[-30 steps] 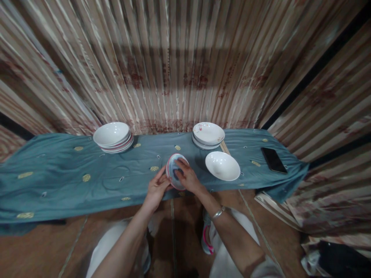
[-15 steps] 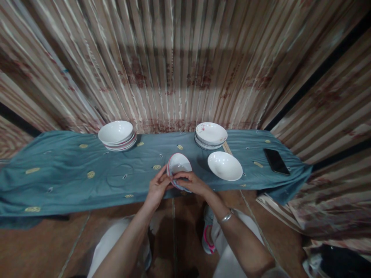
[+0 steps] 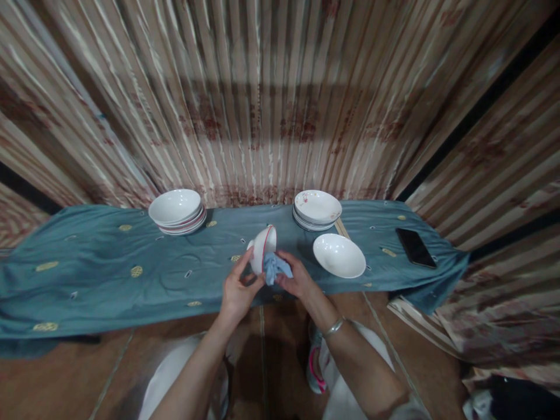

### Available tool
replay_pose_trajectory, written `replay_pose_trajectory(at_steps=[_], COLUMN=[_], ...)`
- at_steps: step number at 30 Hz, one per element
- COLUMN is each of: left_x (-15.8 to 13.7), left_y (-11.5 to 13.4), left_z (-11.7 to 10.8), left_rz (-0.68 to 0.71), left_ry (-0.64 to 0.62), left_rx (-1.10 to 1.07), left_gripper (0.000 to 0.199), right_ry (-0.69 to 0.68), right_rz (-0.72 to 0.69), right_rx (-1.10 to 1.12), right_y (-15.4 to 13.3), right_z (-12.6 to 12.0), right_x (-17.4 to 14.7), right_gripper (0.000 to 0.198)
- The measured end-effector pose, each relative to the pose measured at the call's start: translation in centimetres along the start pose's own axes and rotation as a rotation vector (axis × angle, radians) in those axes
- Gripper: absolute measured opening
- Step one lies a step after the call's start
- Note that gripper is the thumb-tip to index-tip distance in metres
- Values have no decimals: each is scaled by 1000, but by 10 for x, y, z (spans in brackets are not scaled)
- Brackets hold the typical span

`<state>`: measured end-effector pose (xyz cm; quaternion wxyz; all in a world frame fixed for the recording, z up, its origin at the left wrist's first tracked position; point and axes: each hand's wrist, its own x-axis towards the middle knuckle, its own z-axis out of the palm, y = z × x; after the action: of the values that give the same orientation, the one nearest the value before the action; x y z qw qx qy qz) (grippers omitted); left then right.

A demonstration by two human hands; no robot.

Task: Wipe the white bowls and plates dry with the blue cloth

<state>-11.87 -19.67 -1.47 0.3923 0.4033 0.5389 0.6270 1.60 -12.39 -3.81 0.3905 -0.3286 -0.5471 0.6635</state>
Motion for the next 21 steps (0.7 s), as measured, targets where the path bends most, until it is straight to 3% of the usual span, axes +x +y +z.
replay_pose_trajectory(at_steps=[4, 10, 13, 15, 17, 19, 21], left_x=[0, 4, 4, 5, 9, 14, 19], left_y=[-5, -13, -8, -2, 3, 7, 11], left_z=[3, 3, 2, -1, -4, -7, -9], left_rz=[111, 475, 523, 493, 399, 195, -104], left_ry=[-19, -78, -111, -101, -4, 137, 207], left_rx=[154, 521, 554, 516, 425, 217, -94], left_gripper=[75, 67, 69, 68, 66, 61, 48], right_ry=[59, 186, 236, 267, 300, 303, 263], right_rz=[63, 8, -20, -19, -1, 26, 46], right_rx=[377, 437, 495, 554, 611, 661, 706], right_y=[-15, -26, -30, -31, -31, -30, -29], right_z=[11, 23, 14, 4, -5, -11, -13], right_x=[-4, -7, -3, 0, 2, 3, 2], right_gripper=[43, 41, 35, 33, 31, 28, 25])
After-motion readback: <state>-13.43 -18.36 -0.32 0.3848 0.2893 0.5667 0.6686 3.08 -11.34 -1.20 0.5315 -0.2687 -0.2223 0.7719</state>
